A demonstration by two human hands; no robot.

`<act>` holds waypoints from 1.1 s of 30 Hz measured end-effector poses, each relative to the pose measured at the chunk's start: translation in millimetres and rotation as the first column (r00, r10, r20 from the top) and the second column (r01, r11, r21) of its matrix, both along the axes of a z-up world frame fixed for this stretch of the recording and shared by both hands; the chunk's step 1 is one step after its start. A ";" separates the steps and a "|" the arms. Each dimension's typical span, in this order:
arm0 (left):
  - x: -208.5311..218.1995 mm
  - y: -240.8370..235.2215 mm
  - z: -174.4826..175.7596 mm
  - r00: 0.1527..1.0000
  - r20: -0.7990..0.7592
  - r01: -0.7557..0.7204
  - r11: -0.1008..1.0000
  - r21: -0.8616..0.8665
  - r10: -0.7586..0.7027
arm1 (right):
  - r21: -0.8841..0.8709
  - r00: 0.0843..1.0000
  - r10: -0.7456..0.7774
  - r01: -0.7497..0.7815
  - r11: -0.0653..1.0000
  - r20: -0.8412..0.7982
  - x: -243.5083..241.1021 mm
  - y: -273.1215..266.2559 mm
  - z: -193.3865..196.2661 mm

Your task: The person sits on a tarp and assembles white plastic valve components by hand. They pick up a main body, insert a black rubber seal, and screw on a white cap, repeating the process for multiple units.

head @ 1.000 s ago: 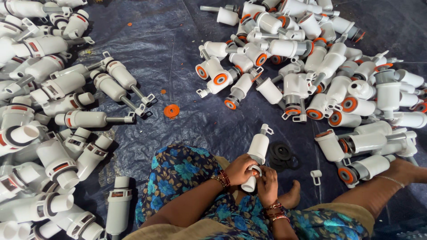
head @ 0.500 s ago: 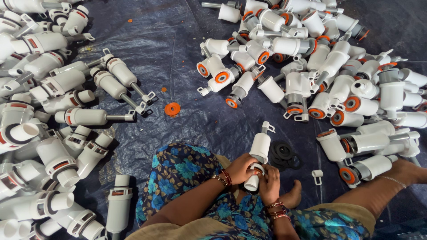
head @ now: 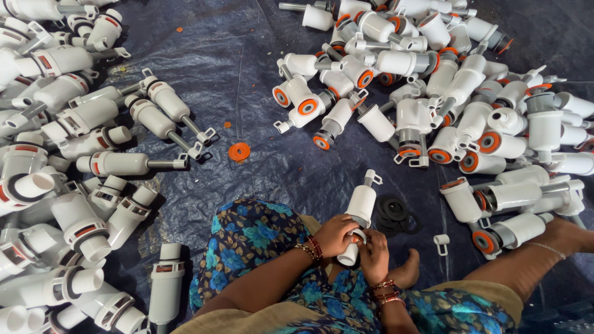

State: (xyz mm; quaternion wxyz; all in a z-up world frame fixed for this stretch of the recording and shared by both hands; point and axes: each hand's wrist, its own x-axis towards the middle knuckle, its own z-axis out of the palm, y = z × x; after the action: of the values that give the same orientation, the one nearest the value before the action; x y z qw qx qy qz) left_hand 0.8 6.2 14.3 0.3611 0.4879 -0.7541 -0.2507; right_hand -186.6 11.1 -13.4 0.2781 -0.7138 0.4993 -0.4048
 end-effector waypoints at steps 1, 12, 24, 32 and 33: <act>0.2 0.1 -1.6 1.000 -0.007 0.002 0.999 -0.046 -0.002 | 0.014 1.000 0.003 -0.003 1.000 0.004 -0.1 0.0 -0.8; -0.4 6.0 -7.5 0.998 -0.018 0.058 0.998 -0.003 -0.058 | 0.019 1.000 0.019 -0.018 1.000 -0.013 -9.3 3.2 -13.1; -8.7 3.0 -18.6 0.994 -0.099 -0.042 0.996 0.082 0.050 | 0.179 0.985 -0.002 -0.029 0.983 0.170 -12.6 0.1 -32.9; -8.1 -5.2 -39.2 0.964 -0.263 0.037 0.975 0.218 0.022 | 0.050 0.975 -0.073 0.064 0.997 0.210 -16.0 -4.7 -36.6; -7.3 -6.5 -40.3 0.960 -0.280 0.091 0.975 0.203 -0.031 | 0.124 0.964 -0.118 0.090 0.988 0.240 -16.5 -7.2 -34.9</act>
State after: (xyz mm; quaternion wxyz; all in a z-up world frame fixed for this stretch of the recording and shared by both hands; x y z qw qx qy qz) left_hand -6.5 -0.3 -25.9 0.3998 0.4608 -0.6801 -0.4066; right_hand -203.1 3.9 -48.3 0.3558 -0.6139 0.5199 -0.4756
